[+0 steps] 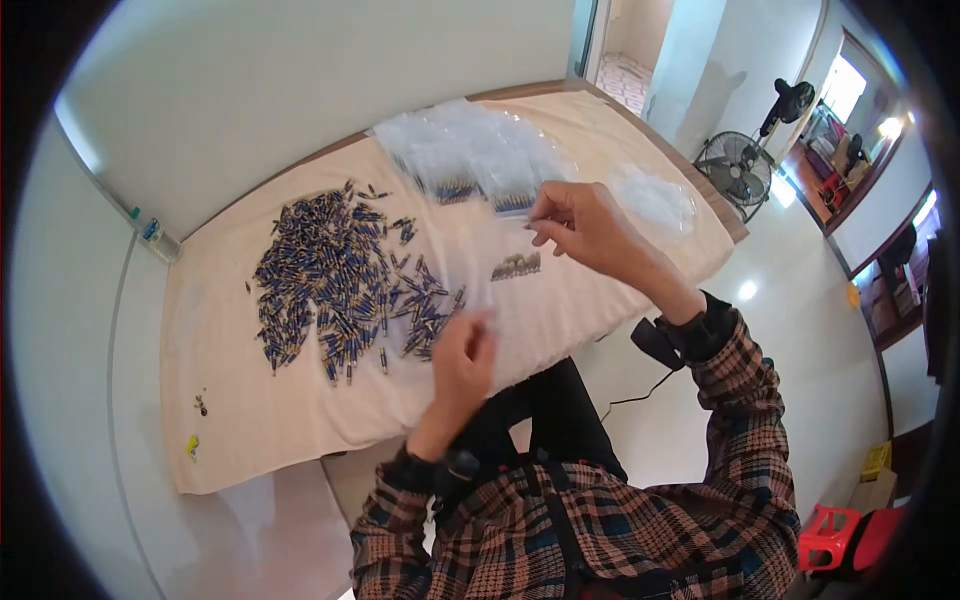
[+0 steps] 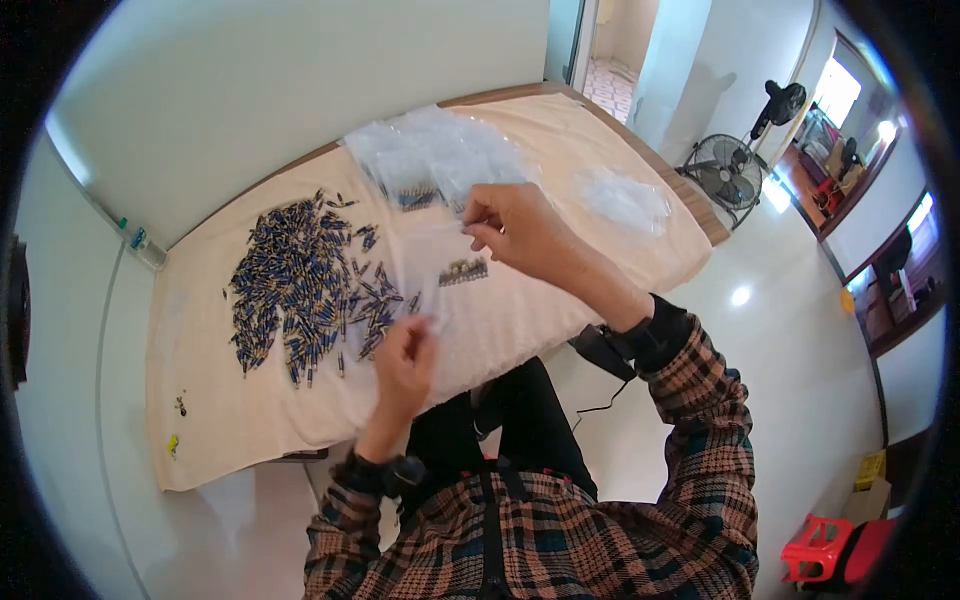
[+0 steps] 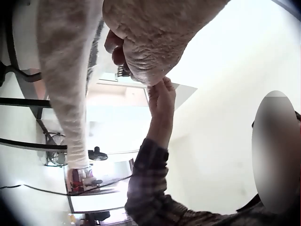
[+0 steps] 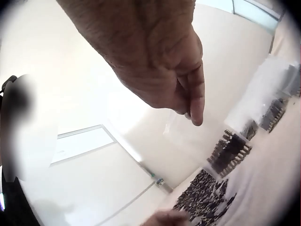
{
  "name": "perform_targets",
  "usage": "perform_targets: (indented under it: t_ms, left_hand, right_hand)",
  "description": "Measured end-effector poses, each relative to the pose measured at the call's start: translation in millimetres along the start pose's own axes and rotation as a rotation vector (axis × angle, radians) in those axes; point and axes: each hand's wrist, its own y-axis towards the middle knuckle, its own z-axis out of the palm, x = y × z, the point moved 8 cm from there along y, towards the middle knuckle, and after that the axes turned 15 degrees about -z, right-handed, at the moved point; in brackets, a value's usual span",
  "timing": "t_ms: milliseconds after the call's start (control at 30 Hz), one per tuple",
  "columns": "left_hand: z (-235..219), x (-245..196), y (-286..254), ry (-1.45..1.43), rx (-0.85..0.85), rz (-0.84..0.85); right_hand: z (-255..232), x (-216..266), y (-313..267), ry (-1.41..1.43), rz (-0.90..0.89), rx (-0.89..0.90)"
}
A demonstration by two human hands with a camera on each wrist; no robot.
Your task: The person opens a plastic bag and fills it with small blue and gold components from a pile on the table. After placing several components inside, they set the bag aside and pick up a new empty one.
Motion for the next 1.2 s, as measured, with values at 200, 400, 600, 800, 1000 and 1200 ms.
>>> perform_targets:
  t_ms: [200, 400, 600, 800, 1000, 1200]
  left_hand:
    - [27, 22, -25, -0.101, 0.173, -0.009]
    - [29, 20, -24, -0.05, 0.207, 0.043]
    - [26, 22, -21, -0.031, 0.199, 0.018]
    - [31, 16, -20, 0.041, 0.178, 0.049]
    - [36, 15, -23, -0.012, 0.215, -0.021]
    - [37, 19, -22, 0.076, 0.214, -0.017]
  right_hand:
    - [5, -52, 56, 0.159, 0.059, 0.021]
    - [39, -124, 109, 0.177, 0.048, 0.056]
    - [49, -172, 142, -0.121, -0.142, -0.12]
    - [55, -198, 117, -0.387, -0.152, -0.327]
    - [16, -102, 43, -0.405, -0.393, -0.485]
    - [-34, -110, -61, -0.421, -0.186, -0.306]
